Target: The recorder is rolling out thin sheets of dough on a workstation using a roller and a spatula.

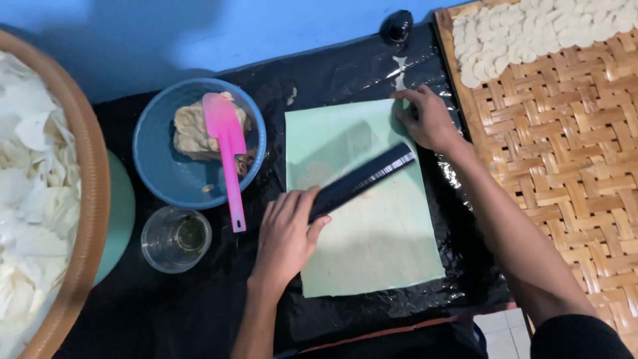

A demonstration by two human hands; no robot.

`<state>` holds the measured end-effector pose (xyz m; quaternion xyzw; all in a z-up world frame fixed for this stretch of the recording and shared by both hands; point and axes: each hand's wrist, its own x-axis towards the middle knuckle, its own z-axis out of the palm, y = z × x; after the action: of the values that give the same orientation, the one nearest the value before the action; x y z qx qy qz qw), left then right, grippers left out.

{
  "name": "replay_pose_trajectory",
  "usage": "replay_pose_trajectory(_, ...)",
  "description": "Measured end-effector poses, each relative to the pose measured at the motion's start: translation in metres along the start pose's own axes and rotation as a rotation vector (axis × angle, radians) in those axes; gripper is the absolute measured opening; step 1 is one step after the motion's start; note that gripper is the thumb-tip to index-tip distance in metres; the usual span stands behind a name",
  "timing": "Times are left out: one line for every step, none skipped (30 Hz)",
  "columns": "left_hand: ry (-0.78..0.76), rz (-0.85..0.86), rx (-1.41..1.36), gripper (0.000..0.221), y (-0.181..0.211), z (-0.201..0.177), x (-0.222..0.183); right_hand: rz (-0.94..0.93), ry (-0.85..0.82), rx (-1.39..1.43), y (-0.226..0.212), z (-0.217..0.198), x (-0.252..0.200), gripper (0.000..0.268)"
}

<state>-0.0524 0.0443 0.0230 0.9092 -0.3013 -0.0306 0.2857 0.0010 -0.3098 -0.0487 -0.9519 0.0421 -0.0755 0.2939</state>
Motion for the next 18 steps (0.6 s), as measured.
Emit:
replay_pose_trajectory(0.001,-0.009,0.0,0.055,0.0,0.002,-0.001,-0.005,-0.008,0.002,0.002,0.001,0.002,0.045)
replay_pose_trajectory(0.016,0.058,0.014,0.054,0.001,0.005,-0.003,-0.02,-0.074,0.006,0.004,0.002,0.003,0.044)
replay_pose_trajectory(0.03,0.131,0.028,0.052,0.001,0.009,-0.002,-0.032,-0.134,0.009,0.007,0.001,0.004,0.043)
replay_pose_trajectory(0.029,0.128,0.029,0.052,0.003,0.014,0.0,-0.033,-0.136,0.011,0.001,-0.002,0.003,0.043)
replay_pose_trajectory(0.001,0.132,0.048,0.051,0.005,0.019,0.002,-0.041,-0.135,0.012,-0.005,-0.007,0.0,0.045)
replay_pose_trajectory(-0.027,0.136,0.067,0.05,0.007,0.024,0.005,-0.049,-0.134,0.013,-0.01,-0.011,-0.002,0.047)
replay_pose_trajectory(-0.031,0.136,0.064,0.05,0.008,0.03,0.006,-0.046,-0.136,0.012,-0.031,-0.023,-0.014,0.047)
replay_pose_trajectory(-0.003,0.168,0.072,0.051,0.009,0.036,0.008,-0.034,-0.06,0.003,-0.051,-0.036,-0.026,0.046)
replay_pose_trajectory(0.023,0.195,0.078,0.052,0.01,0.042,0.009,-0.024,0.011,-0.007,-0.072,-0.048,-0.038,0.045)
replay_pose_trajectory(0.02,0.19,0.073,0.052,0.011,0.046,0.009,-0.021,0.004,-0.008,-0.079,-0.044,-0.056,0.045)
replay_pose_trajectory(0.032,0.209,0.081,0.052,0.012,0.051,0.011,-0.098,0.077,-0.056,-0.087,-0.04,-0.074,0.042)
replay_pose_trajectory(0.043,0.227,0.088,0.051,0.012,0.055,0.013,-0.175,0.151,-0.103,-0.094,-0.037,-0.091,0.04)
replay_pose_trajectory(0.042,0.228,0.085,0.051,0.013,0.058,0.014,-0.173,0.149,-0.106,-0.092,-0.031,-0.1,0.04)
replay_pose_trajectory(0.071,0.239,0.086,0.052,0.012,0.062,0.015,-0.179,0.104,-0.141,-0.091,-0.024,-0.109,0.041)
replay_pose_trajectory(0.092,0.244,0.087,0.053,0.012,0.066,0.012,-0.183,0.05,-0.172,-0.09,-0.016,-0.121,0.043)
replay_pose_trajectory(0.084,0.237,0.083,0.053,0.011,0.071,0.011,-0.178,0.04,-0.169,-0.087,-0.012,-0.124,0.043)
replay_pose_trajectory(0.073,0.218,0.102,0.054,0.01,0.075,0.011,-0.199,0.042,-0.26,-0.084,-0.008,-0.126,0.046)
replay_pose_trajectory(0.062,0.198,0.12,0.056,0.009,0.08,0.011,-0.221,0.043,-0.35,-0.081,-0.005,-0.128,0.049)
